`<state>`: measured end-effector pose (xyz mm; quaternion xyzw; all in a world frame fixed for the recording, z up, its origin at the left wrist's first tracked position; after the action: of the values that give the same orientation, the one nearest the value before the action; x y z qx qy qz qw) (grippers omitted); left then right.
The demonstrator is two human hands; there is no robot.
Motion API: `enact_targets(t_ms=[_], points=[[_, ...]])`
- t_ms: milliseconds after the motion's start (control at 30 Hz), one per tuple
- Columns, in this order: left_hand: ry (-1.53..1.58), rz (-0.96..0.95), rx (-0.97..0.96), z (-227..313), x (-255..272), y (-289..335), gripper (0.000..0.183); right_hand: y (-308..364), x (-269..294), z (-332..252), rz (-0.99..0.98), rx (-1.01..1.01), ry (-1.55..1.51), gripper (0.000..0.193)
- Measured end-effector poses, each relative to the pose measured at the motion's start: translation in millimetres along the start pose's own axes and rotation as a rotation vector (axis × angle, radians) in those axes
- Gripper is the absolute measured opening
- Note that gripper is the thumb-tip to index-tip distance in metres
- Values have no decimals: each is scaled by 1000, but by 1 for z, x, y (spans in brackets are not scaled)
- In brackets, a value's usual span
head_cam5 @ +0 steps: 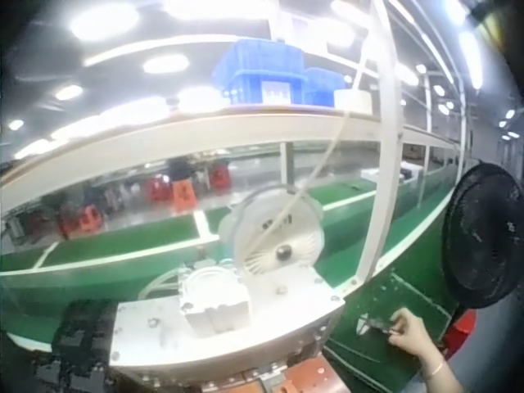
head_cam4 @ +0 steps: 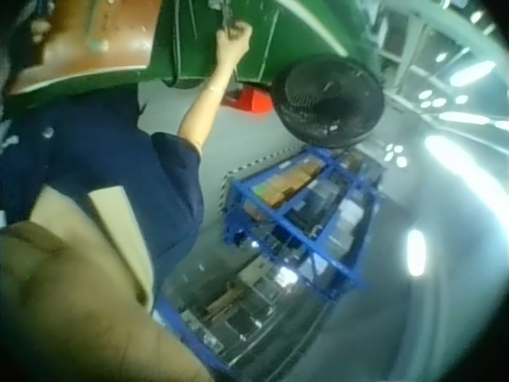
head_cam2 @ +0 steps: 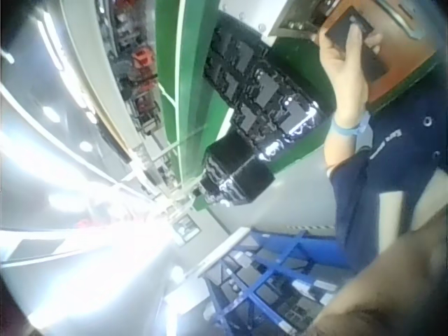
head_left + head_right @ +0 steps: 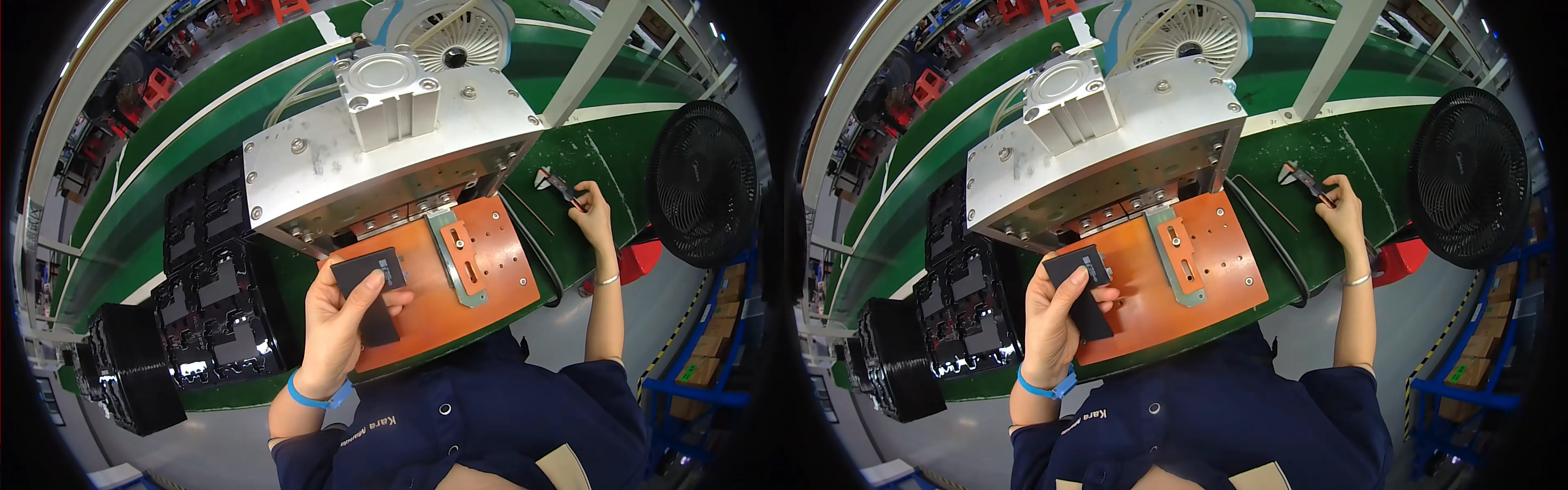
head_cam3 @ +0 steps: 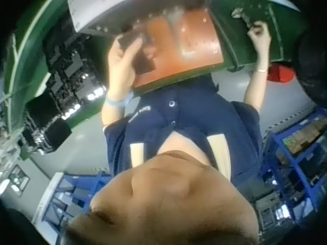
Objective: The person repeatedly picks small black rectangular components from a tray, places them into a press fixture, and operates the press. They then remove the pressed components and return them to the tray. The person also handles a roll of white tape, tearing off a piece and folding it.
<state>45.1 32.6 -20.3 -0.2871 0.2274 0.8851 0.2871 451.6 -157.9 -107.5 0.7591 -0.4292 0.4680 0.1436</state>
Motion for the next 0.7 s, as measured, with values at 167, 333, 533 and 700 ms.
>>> enact_targets(t_ms=[167, 333, 533, 700], points=[[-28, -54, 7, 1, -1, 0, 19, 39, 45, -68, 23, 130, -158, 53], [-84, -64, 13, 1, -6, 0, 13, 72, 72, -177, 75, 521, -199, 46], [-154, -88, 63, 2, -12, 2, 16, 84, 57, -242, 188, 886, -219, 47], [-151, -97, 69, 1, -10, 3, 15, 84, 52, -251, 180, 926, -218, 49]])
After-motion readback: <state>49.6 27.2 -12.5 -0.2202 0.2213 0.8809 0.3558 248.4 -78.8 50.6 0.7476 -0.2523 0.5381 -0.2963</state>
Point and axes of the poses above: each hand's wrist, its own y-axis away from the middle knuckle, its own x-axis out of the back of the hand, z = x × y, the point moved 6 cm from there along -y, towards the middle knuckle, and after that the axes turned 15 degrees about y, right-handed, at the moved point
